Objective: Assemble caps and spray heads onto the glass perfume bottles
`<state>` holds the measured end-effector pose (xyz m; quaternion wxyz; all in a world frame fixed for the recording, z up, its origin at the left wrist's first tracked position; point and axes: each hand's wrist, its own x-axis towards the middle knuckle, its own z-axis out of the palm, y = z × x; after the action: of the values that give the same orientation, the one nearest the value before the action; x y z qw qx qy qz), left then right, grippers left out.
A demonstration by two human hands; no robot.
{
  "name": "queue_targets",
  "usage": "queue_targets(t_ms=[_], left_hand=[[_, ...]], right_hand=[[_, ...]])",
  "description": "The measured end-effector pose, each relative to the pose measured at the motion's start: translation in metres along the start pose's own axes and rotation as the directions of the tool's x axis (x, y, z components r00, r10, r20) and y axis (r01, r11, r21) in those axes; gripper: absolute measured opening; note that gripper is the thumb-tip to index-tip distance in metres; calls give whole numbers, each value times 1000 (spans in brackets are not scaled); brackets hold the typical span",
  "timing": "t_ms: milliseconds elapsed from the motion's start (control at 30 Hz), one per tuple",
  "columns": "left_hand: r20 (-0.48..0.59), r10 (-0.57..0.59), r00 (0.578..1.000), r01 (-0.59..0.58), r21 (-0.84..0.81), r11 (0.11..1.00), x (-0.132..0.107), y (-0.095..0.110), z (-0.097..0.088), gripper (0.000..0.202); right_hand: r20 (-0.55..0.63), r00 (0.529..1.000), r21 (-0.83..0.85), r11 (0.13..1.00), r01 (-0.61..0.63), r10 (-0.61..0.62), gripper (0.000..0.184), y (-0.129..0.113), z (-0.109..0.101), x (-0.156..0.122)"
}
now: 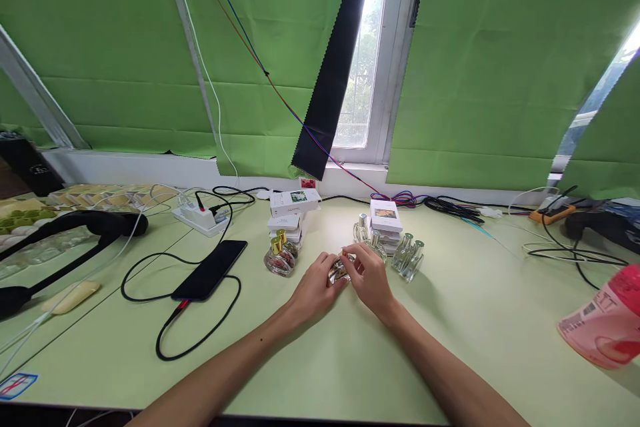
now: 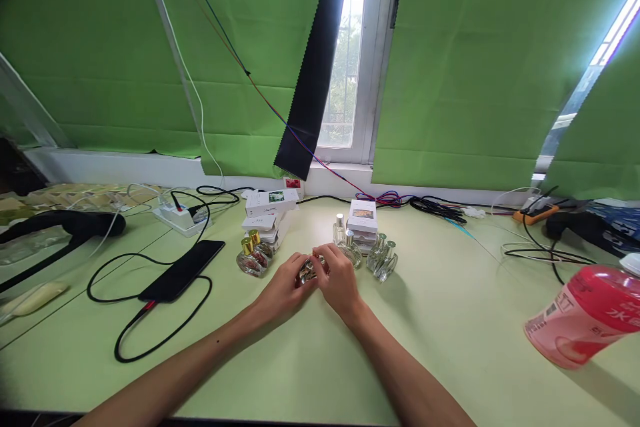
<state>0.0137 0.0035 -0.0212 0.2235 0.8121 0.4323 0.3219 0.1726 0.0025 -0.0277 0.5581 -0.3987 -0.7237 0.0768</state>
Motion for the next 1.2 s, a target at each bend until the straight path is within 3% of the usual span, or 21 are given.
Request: queue_targets(t_ms=[1200], left_hand=[[-14, 3, 1000, -3, -34, 999, 0, -3, -1, 21]], right_hand=[[32, 999, -7, 1000, 2, -2, 19, 2, -3, -2]])
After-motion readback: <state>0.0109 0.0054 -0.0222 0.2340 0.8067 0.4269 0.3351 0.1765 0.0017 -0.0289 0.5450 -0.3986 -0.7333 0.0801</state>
